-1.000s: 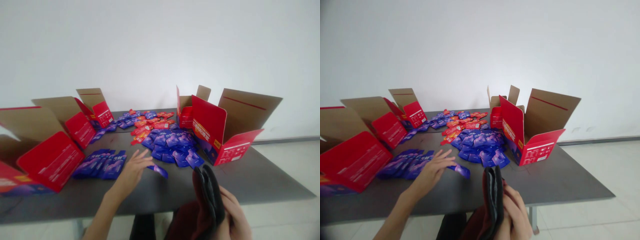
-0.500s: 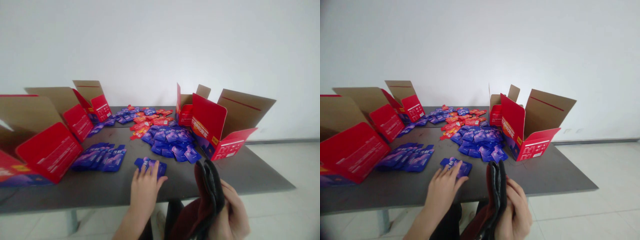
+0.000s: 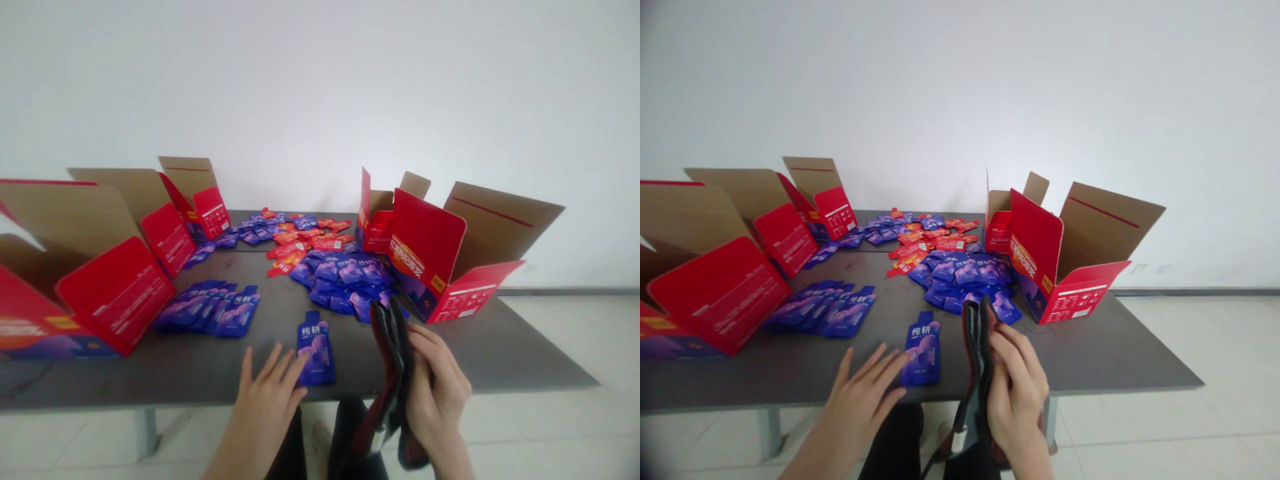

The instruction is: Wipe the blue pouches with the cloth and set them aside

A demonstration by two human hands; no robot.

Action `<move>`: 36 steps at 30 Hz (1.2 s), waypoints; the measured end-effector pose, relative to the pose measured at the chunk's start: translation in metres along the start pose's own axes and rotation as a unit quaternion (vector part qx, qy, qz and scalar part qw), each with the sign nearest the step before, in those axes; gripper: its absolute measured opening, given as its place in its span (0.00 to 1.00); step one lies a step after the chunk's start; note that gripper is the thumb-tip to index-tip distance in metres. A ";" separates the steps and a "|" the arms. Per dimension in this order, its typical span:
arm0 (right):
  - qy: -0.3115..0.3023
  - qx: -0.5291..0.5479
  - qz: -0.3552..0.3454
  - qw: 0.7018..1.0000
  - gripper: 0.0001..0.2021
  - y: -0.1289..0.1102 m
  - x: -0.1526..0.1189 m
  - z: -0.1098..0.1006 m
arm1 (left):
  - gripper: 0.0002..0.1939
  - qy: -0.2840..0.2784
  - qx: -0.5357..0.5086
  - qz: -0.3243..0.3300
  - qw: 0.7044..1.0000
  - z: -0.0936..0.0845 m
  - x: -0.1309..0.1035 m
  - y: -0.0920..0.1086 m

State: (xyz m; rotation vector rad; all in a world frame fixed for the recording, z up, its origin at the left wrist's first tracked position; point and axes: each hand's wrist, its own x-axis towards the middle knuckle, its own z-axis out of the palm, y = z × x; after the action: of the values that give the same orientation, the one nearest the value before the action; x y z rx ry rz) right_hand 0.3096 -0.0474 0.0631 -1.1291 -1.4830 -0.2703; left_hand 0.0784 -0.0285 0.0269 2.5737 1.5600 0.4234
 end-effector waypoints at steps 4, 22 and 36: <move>-0.085 0.006 -0.007 0.996 0.11 -0.001 0.010 0.009 | 0.20 -0.029 -0.004 0.043 0.999 0.003 0.012 0.008; -0.520 -0.145 -0.192 0.819 0.10 -0.007 0.011 0.119 | 0.17 0.146 0.153 0.206 0.955 0.031 -0.002 0.000; -0.514 -0.127 -0.202 0.824 0.08 -0.026 0.007 0.084 | 0.18 0.078 0.158 0.127 0.976 0.029 -0.007 0.019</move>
State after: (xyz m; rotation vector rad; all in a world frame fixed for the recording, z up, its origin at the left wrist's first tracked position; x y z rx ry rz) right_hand 0.2374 0.0029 0.0565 -1.2181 -2.7334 -0.1390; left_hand 0.0999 -0.0418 0.0026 3.0719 1.4517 0.4409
